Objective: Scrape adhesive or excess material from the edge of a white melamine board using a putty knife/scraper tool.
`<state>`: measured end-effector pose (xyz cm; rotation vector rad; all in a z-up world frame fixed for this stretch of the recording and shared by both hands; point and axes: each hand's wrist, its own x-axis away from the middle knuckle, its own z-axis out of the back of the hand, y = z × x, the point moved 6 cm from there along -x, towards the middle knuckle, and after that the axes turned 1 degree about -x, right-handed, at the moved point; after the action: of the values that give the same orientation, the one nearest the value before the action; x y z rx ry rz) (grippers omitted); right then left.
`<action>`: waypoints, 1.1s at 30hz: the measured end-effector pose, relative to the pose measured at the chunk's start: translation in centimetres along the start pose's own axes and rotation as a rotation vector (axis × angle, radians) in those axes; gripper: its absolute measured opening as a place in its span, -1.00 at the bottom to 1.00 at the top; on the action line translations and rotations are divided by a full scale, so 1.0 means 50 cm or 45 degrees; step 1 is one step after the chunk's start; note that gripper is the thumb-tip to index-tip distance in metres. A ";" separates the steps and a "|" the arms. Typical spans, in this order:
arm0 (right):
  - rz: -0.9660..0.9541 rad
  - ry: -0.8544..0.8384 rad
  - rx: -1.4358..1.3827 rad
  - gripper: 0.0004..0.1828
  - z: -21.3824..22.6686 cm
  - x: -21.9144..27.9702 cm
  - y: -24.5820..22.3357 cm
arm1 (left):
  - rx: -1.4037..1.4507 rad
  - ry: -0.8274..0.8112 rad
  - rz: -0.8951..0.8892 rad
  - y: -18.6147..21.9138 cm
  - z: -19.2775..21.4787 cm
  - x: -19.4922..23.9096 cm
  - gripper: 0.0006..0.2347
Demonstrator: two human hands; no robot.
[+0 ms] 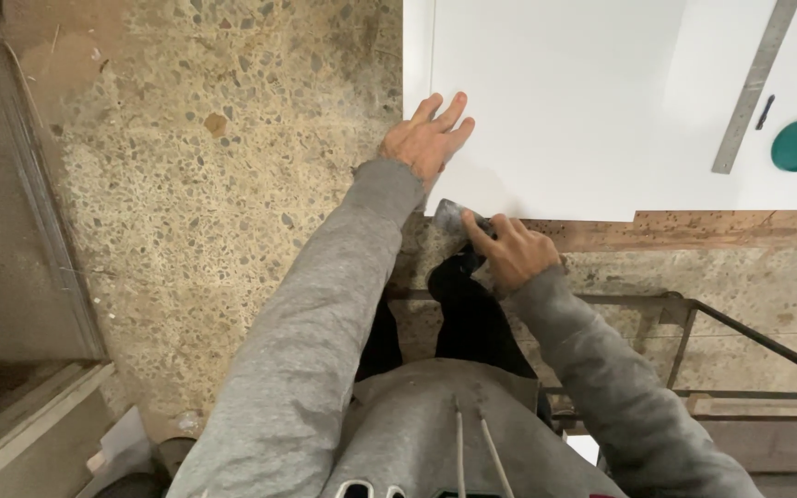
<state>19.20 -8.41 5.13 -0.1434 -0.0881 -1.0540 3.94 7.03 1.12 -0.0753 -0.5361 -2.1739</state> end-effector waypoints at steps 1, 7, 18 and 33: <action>0.012 0.009 0.040 -0.30 0.001 0.007 0.006 | 0.007 0.025 0.005 -0.005 -0.006 -0.001 -0.37; 0.012 0.066 0.060 -0.33 0.014 0.020 0.032 | -0.007 0.056 0.020 -0.010 -0.015 0.002 -0.34; -0.095 -0.008 -0.079 -0.40 0.108 0.041 0.064 | 0.061 0.115 0.016 -0.002 0.008 0.015 -0.38; 0.036 -0.391 0.171 -0.44 0.065 -0.031 0.011 | 0.093 -0.004 0.052 -0.005 0.013 0.015 -0.34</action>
<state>18.91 -6.28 8.08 -0.1836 -0.4328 -0.9881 3.20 6.85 1.82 -0.0497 -0.6100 -2.1130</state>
